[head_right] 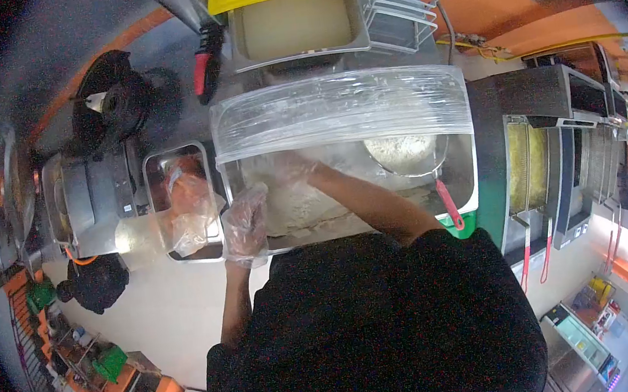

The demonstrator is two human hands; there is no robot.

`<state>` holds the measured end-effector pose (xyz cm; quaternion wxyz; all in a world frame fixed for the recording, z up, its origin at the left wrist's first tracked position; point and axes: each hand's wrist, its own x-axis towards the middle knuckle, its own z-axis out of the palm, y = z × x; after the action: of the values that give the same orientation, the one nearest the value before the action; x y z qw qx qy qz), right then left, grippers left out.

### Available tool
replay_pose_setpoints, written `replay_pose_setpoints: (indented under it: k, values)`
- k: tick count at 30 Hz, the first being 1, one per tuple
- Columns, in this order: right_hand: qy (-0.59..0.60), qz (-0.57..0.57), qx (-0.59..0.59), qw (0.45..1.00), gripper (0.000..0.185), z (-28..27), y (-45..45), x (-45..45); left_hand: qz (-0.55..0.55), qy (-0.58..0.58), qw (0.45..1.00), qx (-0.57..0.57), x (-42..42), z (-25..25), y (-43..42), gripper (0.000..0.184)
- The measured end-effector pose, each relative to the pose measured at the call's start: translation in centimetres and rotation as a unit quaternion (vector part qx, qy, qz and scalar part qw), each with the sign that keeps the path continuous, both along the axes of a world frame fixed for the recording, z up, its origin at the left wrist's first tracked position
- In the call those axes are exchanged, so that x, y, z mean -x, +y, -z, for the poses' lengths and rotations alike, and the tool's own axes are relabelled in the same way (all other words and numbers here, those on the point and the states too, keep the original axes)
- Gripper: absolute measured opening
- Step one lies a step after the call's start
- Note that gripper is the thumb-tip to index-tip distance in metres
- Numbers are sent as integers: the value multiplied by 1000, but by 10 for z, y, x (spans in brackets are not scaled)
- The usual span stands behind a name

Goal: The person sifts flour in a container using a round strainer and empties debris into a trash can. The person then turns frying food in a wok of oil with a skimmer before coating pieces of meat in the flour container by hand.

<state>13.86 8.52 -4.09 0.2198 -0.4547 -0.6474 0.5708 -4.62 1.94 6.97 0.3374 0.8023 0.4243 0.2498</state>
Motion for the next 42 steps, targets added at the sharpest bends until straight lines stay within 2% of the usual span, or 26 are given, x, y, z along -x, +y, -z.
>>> replay_pose_setpoints:
  k: [2, 4, 7, 9, 11, 14, 17, 19, 20, 22, 23, 24, 25, 27, 28, 29, 31, 32, 34, 35, 37, 38, 39, 40, 41, 42]
  values:
    - [-67, -38, -133, 988, 40, -46, -26, -6, -5, -19, 1000, 19, -1, -4, -1, 47]
    - [-18, -35, -95, 995, 35, -13, -61, -7, -11, -35, 999, 28, -5, -6, -2, 43]
    - [-73, -24, -264, 962, 35, 77, -108, -9, -17, -27, 999, 42, -4, -1, -3, 41]
    - [-50, -46, -254, 965, 35, 81, -111, -13, -20, -6, 1000, 17, -6, 1, -1, 37]
    - [84, -96, -44, 991, 33, 78, -104, -17, -19, 1, 1000, -10, -9, -5, 0, 33]
    - [-66, -214, 86, 971, 40, 72, -83, -2, -5, 38, 999, -33, -7, -6, 2, 30]
    - [-6, -142, 144, 979, 41, 53, -80, -9, -8, 45, 999, -9, -17, -9, 1, 25]
    - [50, -6, 248, 967, 42, 44, -94, -21, -13, 61, 998, 16, -30, -31, 3, 24]
    - [78, 59, 296, 950, 43, 39, -103, -27, -43, 19, 979, 196, -24, -17, -3, 46]
    - [135, 186, 382, 895, 45, 24, -121, -41, 35, 155, 970, 182, -45, -38, 12, 48]
    - [156, 201, 362, 897, 46, 16, -124, -50, 72, 222, 957, 173, -58, -44, 21, 49]
    - [177, 214, 341, 898, 46, 5, -127, -59, 140, 278, 947, 82, -68, -27, 28, 50]
    - [189, 178, 259, 930, 46, -17, -123, -69, 196, 325, 925, -20, -79, -9, 35, 50]
    - [187, 164, 176, 952, 46, -51, -123, -86, 342, 419, 840, -45, -108, -22, 48, 51]
    - [174, 189, 179, 950, 47, -64, -127, -95, 328, 464, 802, -186, -113, -18, 53, 52]
    - [210, 238, 180, 931, 47, -33, -141, -104, 307, 497, 744, -324, -117, -11, 57, 52]
    - [283, 329, 171, 885, 48, 25, -166, -123, 241, 526, 580, -573, -123, 7, 63, 53]
    - [491, 443, 287, 693, 49, 75, -177, -135, 198, 521, 478, -679, -124, 15, 65, 54]
    - [632, 500, 362, 468, 51, -20, -155, -147, 150, 514, 361, -763, -128, 18, 66, 54]
    - [678, 526, 382, 342, 53, -73, -142, -153, 151, 524, 358, -758, -129, 19, 66, 53]
    - [520, 560, 380, 521, 51, -150, -128, -161, 153, 546, 351, -745, -129, 18, 63, 51]
    - [456, 505, 232, 696, 46, -108, -147, -172, 153, 557, 347, -738, -129, 17, 63, 50]
    - [368, 471, 55, 800, 42, -67, -164, -183, 175, 543, 435, -697, -131, 16, 62, 49]
    - [515, 552, 170, 634, 36, -104, -142, -185, 195, 521, 518, -650, -133, 16, 62, 49]
    - [626, 594, 274, 425, 31, -125, -125, -190, 230, 452, 671, -540, -136, 14, 59, 48]
    - [660, 589, 292, 364, 30, -122, -129, -199, 256, 366, 797, -407, -140, 13, 57, 48]
